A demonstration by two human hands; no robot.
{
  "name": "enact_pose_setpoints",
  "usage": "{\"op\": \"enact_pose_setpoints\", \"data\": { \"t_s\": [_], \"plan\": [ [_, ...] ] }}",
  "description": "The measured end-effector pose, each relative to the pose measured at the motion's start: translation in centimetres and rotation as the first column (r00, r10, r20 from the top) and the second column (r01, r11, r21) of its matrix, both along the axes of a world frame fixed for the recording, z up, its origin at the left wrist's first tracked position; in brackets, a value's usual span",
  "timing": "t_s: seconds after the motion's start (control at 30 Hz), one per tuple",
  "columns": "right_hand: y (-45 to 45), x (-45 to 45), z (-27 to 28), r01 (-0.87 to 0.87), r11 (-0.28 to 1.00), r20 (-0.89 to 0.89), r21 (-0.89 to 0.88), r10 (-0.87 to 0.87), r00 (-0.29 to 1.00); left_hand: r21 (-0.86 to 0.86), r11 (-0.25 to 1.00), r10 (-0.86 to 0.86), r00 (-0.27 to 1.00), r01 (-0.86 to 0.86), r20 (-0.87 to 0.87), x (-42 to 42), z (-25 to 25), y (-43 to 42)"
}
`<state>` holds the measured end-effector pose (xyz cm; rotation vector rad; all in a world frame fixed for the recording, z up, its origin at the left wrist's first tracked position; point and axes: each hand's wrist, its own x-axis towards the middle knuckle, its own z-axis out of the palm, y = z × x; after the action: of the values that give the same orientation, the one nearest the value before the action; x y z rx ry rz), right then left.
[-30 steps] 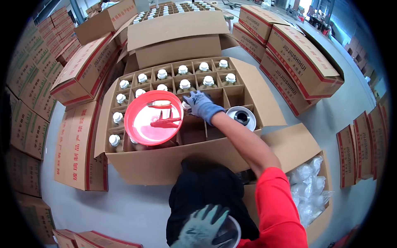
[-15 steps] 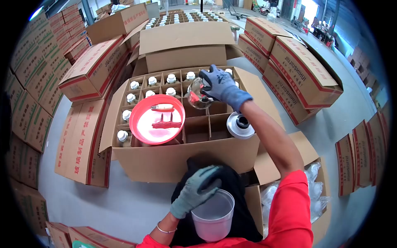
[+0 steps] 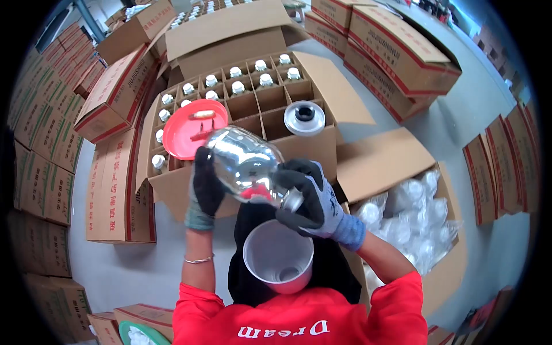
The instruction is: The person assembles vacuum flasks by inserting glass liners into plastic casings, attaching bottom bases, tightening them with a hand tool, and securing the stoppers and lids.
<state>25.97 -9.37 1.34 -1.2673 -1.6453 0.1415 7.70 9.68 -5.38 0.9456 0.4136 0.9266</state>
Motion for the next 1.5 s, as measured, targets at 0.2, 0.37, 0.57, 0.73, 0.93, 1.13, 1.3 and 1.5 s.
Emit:
{"op": "enact_pose_setpoints", "data": {
  "t_s": [0.2, 0.37, 0.57, 0.73, 0.93, 1.13, 1.3, 1.5],
  "plan": [
    [-8.5, 0.9, -3.5, -0.031, 0.966, -0.259, -0.256, -0.038, 0.965, 0.683, 0.7, 0.125, 0.906, 0.209, -0.405, -4.1, 9.6, -6.2],
    [-17.6, -3.5, -9.0, -0.032, 0.856, -0.393, -0.517, -0.204, 0.897, 0.763, 0.57, 0.315, 0.777, 0.304, -0.545, -9.6, 4.5, -12.1],
    [-20.4, -9.3, -8.7, 0.046, 0.804, -0.144, -0.592, -0.162, 0.976, 0.305, 0.94, 0.316, 0.726, -0.153, -0.61, -17.2, -4.5, -19.2],
    [-13.9, -6.2, -6.1, -0.185, 0.934, 0.25, -0.305, 0.266, 0.931, -0.114, 0.978, 0.102, 0.877, -0.174, -0.469, -19.8, -8.2, -19.7],
    [-12.3, -3.8, -3.6, -0.279, 0.948, 0.242, 0.155, 0.237, 0.941, -0.12, 0.936, 0.266, 0.886, -0.332, -0.38, -20.6, -13.6, -19.4],
    [-10.7, -7.2, -5.1, -0.36, 0.907, -0.288, -0.221, 0.292, 0.912, -0.136, 0.984, 0.041, 0.886, -0.117, -0.463, -18.6, -6.6, -18.2],
    [-3.5, -9.0, -2.5, -0.524, 0.851, -0.345, -0.035, 0.482, 0.805, 0.244, 0.895, -0.06, 0.643, 0.374, -0.764, -20.9, -8.7, -14.9],
    [-0.5, -7.8, -0.4, -0.568, 0.819, -0.379, -0.077, 0.503, 0.777, 0.359, 0.823, -0.039, 0.674, 0.44, -0.738, -18.5, -8.1, -13.4]
  ]
}}
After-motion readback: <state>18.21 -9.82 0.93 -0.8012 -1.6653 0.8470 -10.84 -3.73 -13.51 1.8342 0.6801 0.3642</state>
